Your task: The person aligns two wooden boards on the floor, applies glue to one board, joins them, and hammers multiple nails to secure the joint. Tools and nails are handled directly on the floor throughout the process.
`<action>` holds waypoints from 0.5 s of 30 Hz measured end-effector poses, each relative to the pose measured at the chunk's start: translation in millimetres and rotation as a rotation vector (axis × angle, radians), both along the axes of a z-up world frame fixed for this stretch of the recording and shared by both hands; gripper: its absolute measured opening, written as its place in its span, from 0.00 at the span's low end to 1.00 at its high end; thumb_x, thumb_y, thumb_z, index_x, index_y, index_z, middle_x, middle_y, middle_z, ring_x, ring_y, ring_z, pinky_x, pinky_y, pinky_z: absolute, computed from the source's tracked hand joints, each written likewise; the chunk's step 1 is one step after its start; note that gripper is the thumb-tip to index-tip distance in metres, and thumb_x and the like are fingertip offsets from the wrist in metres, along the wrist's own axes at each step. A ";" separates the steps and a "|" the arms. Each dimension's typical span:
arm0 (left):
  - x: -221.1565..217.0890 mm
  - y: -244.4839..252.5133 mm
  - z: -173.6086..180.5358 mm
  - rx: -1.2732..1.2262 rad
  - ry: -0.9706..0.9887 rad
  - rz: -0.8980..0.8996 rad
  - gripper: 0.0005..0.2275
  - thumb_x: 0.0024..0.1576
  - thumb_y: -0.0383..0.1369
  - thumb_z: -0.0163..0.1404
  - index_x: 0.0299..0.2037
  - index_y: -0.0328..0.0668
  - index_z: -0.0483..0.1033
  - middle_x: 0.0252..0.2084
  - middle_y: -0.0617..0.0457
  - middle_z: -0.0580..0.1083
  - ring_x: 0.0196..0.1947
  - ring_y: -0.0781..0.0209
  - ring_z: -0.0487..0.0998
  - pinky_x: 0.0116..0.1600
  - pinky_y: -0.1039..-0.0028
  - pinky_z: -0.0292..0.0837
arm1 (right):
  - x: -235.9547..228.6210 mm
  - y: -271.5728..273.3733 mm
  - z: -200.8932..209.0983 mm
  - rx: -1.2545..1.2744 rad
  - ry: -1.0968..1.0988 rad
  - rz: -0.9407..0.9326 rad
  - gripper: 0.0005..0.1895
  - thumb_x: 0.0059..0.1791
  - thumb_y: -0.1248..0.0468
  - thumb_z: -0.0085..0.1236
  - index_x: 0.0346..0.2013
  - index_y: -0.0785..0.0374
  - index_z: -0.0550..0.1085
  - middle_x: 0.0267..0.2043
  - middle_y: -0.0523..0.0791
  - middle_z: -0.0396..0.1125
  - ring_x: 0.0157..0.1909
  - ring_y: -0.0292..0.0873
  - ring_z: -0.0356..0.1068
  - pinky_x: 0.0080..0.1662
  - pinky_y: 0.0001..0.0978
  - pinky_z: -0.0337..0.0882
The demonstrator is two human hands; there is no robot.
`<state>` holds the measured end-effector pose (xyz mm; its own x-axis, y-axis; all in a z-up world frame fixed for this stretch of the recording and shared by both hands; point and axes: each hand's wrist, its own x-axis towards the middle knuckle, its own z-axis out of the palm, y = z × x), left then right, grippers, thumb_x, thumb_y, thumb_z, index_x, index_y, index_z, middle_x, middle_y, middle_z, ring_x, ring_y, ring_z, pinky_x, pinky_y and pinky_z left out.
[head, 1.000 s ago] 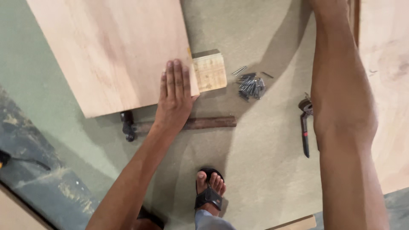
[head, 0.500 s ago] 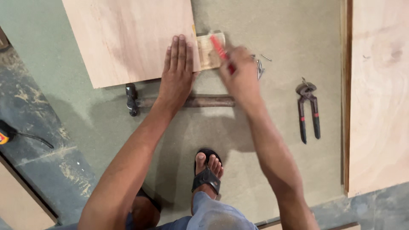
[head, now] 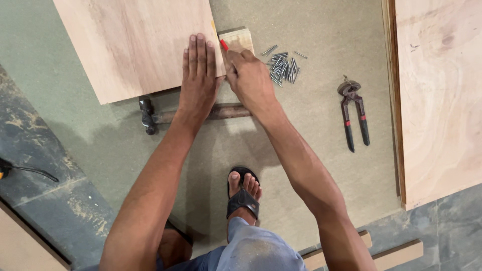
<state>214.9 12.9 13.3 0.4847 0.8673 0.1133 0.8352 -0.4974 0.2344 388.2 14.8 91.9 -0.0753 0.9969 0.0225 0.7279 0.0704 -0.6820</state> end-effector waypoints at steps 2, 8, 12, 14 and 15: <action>-0.6 -1.2 -4.1 0.009 0.003 0.002 0.43 0.66 0.44 0.56 0.78 0.26 0.38 0.80 0.31 0.40 0.81 0.37 0.39 0.82 0.49 0.40 | 1.1 -3.7 13.7 -0.028 -0.044 0.021 0.12 0.47 0.67 0.61 0.45 0.66 0.76 0.39 0.57 0.71 0.39 0.61 0.73 0.40 0.51 0.73; -2.5 -3.9 -15.4 0.085 0.001 -0.004 0.41 0.70 0.43 0.57 0.76 0.25 0.38 0.81 0.33 0.39 0.82 0.39 0.37 0.84 0.50 0.39 | 27.0 -45.3 48.0 -0.172 -0.179 0.269 0.14 0.44 0.70 0.59 0.45 0.67 0.77 0.38 0.57 0.71 0.40 0.60 0.74 0.45 0.50 0.74; -2.3 -2.2 -16.9 0.050 -0.020 -0.006 0.43 0.67 0.42 0.58 0.77 0.25 0.39 0.80 0.31 0.39 0.81 0.38 0.36 0.83 0.48 0.38 | 27.1 -57.0 39.6 -0.125 -0.094 0.052 0.18 0.46 0.71 0.57 0.51 0.70 0.75 0.43 0.58 0.70 0.36 0.59 0.75 0.40 0.48 0.75; -0.9 -1.7 -15.2 -0.003 -0.022 -0.013 0.43 0.66 0.41 0.59 0.78 0.24 0.39 0.80 0.30 0.39 0.81 0.37 0.36 0.83 0.48 0.38 | 20.5 -54.6 30.2 -0.112 -0.055 0.056 0.19 0.46 0.72 0.56 0.52 0.70 0.74 0.44 0.59 0.70 0.35 0.59 0.74 0.40 0.47 0.75; -2.1 -1.9 -12.8 -0.005 -0.015 -0.018 0.43 0.66 0.40 0.59 0.78 0.24 0.39 0.80 0.30 0.39 0.81 0.36 0.36 0.83 0.48 0.38 | 16.7 -50.2 26.2 -0.070 -0.040 0.068 0.20 0.46 0.72 0.56 0.53 0.70 0.74 0.45 0.59 0.70 0.36 0.60 0.74 0.40 0.48 0.75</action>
<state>212.8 11.0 0.5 0.4982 0.8591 0.1170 0.8226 -0.5110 0.2496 404.9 -35.4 118.1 -0.1422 0.9885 -0.0516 0.7500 0.0736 -0.6573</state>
